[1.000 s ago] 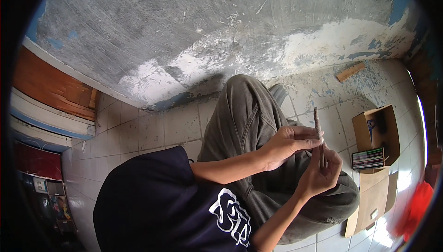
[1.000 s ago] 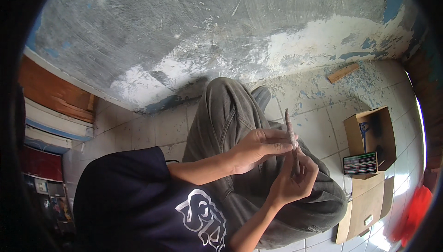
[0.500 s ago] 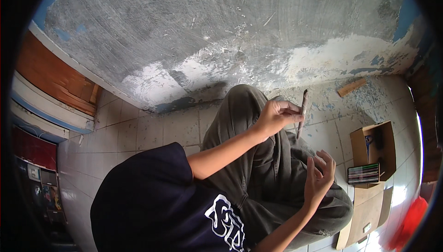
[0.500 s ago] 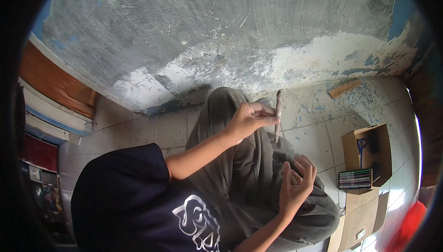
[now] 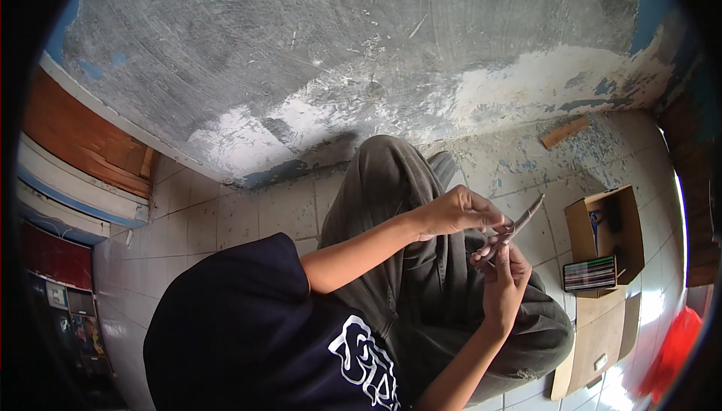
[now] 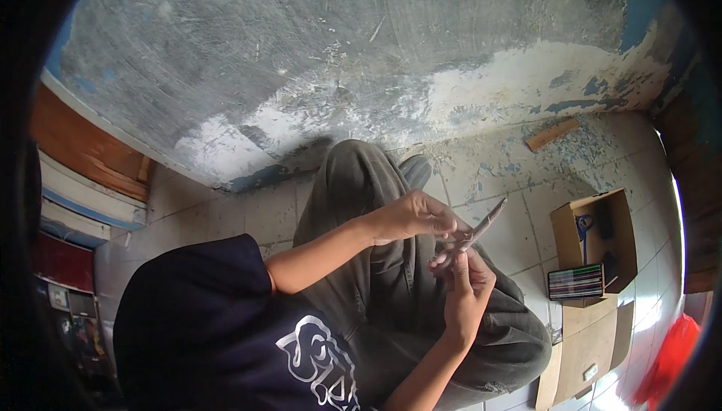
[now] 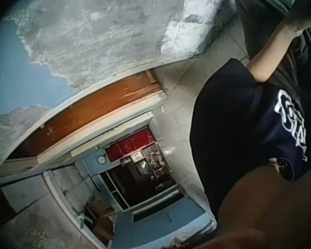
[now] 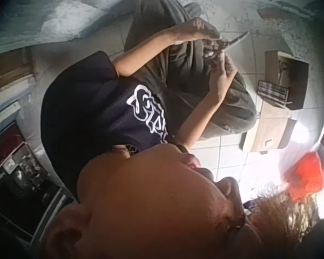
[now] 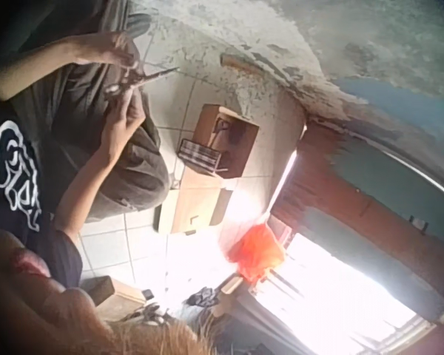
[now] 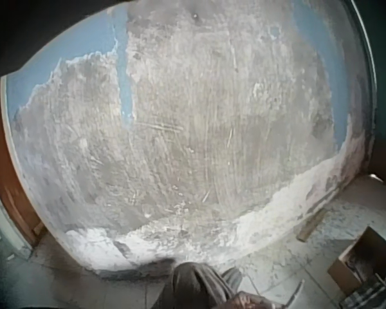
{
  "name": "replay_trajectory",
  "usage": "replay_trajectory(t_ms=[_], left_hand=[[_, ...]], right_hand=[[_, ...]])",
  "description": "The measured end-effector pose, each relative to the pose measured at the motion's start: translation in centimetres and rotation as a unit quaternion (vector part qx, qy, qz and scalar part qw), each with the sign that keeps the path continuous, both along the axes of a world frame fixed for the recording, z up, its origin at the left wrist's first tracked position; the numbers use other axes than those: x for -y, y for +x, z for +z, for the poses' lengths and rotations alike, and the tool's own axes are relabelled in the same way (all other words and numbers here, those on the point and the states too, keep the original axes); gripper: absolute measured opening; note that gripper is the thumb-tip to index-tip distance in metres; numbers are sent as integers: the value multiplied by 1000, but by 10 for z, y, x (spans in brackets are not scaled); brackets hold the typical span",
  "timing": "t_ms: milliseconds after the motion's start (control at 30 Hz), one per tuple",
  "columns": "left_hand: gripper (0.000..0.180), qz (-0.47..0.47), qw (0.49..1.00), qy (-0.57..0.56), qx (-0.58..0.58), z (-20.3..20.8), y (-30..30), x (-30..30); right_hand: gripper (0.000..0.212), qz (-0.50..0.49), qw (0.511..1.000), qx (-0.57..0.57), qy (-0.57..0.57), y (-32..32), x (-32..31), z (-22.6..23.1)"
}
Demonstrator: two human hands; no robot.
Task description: The person sands a wall with sandpaper, folds and rolls the sandpaper by hand, and uses it to sand the wall again.
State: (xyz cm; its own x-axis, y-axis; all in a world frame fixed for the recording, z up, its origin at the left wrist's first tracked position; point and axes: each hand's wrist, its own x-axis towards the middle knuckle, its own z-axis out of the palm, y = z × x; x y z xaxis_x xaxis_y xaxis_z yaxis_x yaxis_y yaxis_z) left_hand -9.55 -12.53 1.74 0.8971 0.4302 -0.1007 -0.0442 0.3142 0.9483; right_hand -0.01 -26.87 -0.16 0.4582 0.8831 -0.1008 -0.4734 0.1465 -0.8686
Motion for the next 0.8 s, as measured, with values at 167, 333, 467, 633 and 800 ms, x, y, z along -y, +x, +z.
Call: replay_trajectory(t_ms=[167, 333, 467, 633, 800], left_hand=[[16, -2, 999, -12, -31, 11, 4, 6], [20, -20, 993, 107, -39, 13, 2, 4], [23, -22, 992, 124, -30, 12, 2, 2], [20, 52, 982, 175, -43, 3, 3, 8], [15, 243, 732, 623, -128, 8, 11, -61]], right_hand=[[25, 22, 999, -37, 28, -1, 0, -1], [25, 12, 1000, 12, -1, 0, 1, 1], [24, -2, 993, 109, -48, 5, -1, 4], [21, 1, 989, 137, -54, 10, -7, -2], [24, -16, 919, 342, -194, 23, 13, -4]])
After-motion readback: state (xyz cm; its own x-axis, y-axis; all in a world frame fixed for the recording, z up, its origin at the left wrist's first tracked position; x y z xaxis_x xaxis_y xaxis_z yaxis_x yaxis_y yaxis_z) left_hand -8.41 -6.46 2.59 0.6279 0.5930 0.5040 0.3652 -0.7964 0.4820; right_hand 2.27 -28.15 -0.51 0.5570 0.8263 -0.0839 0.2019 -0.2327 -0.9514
